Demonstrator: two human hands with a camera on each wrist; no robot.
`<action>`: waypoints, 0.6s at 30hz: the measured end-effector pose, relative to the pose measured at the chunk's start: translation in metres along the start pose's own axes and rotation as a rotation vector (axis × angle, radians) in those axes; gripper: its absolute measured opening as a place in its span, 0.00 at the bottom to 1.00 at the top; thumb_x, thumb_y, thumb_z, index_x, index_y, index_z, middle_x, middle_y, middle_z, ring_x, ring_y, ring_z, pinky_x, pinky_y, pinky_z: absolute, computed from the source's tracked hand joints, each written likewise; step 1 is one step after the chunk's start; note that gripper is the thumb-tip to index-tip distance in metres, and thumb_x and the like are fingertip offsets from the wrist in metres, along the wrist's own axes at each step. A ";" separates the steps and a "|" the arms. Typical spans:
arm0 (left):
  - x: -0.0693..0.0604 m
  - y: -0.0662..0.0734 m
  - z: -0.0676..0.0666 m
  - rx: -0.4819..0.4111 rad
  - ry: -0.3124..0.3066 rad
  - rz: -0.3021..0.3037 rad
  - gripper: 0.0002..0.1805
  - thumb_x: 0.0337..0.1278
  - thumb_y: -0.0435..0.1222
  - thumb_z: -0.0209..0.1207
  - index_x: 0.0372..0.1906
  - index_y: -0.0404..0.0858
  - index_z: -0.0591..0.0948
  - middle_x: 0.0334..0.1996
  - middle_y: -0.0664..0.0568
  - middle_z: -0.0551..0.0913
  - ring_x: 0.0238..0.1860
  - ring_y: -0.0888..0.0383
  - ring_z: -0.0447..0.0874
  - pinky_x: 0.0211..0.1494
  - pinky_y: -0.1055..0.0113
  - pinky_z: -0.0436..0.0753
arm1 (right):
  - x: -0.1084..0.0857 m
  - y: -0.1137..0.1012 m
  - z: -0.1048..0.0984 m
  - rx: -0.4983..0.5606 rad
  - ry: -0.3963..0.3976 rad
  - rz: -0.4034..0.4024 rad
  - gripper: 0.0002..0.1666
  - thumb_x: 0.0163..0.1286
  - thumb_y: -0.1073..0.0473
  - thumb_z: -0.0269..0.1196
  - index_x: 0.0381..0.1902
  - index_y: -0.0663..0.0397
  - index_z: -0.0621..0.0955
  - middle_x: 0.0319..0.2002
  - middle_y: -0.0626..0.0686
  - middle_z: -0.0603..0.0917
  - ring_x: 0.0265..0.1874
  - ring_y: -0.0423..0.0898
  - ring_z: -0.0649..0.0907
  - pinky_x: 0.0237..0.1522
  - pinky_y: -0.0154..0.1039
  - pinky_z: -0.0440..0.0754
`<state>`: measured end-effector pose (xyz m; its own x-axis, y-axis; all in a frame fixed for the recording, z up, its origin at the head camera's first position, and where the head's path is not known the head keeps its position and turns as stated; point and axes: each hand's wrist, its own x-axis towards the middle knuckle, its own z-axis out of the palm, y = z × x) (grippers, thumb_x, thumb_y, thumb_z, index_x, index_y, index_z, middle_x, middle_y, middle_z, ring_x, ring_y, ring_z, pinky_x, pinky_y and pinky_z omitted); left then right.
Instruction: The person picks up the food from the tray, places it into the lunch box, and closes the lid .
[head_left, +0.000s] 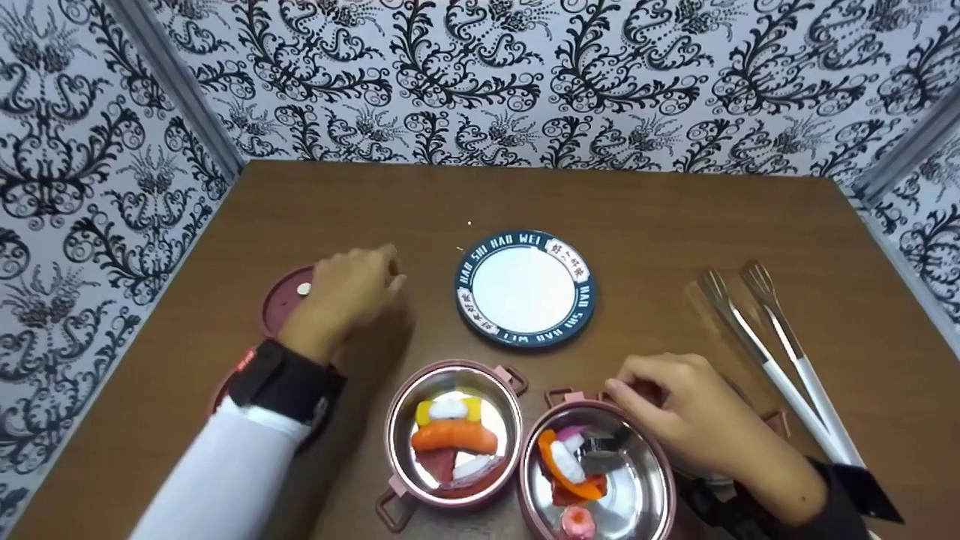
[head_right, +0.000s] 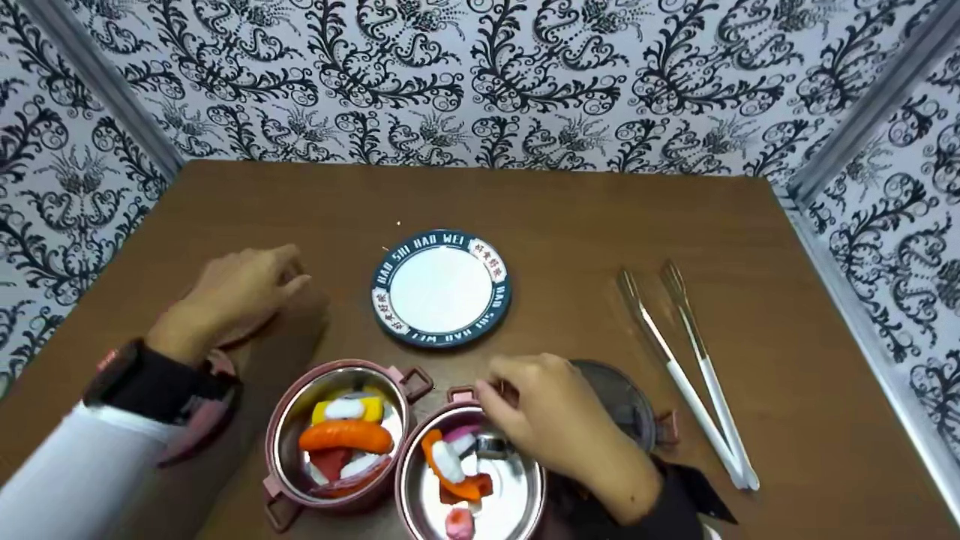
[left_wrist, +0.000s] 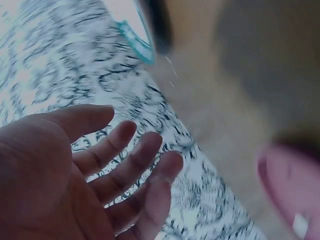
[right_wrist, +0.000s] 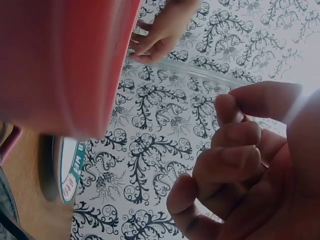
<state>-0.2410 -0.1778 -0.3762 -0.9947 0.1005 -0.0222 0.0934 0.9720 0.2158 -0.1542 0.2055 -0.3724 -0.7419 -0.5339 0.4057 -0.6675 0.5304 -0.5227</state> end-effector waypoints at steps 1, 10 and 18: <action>0.000 -0.002 -0.004 0.072 0.007 -0.002 0.18 0.68 0.48 0.55 0.48 0.38 0.80 0.43 0.40 0.86 0.46 0.37 0.84 0.47 0.40 0.80 | 0.000 0.001 0.000 0.011 0.027 -0.011 0.17 0.63 0.65 0.69 0.22 0.38 0.79 0.19 0.32 0.75 0.19 0.28 0.70 0.21 0.25 0.69; -0.008 -0.039 0.027 0.341 -0.140 -0.017 0.24 0.60 0.55 0.60 0.37 0.35 0.83 0.40 0.37 0.87 0.42 0.37 0.86 0.40 0.39 0.83 | -0.002 0.007 -0.006 -0.023 0.094 -0.012 0.27 0.61 0.66 0.70 0.15 0.43 0.65 0.14 0.37 0.60 0.16 0.27 0.58 0.17 0.23 0.56; -0.016 -0.055 0.037 0.316 -0.039 0.051 0.12 0.58 0.42 0.61 0.31 0.35 0.79 0.31 0.36 0.85 0.33 0.35 0.84 0.31 0.37 0.81 | -0.003 0.024 -0.008 -0.109 -0.474 0.157 0.12 0.69 0.46 0.65 0.44 0.43 0.80 0.32 0.39 0.85 0.29 0.32 0.81 0.31 0.32 0.79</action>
<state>-0.2290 -0.2250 -0.4240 -0.9866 0.1528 -0.0577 0.1579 0.9828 -0.0958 -0.1683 0.2254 -0.3802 -0.7399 -0.6691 -0.0692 -0.5721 0.6801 -0.4584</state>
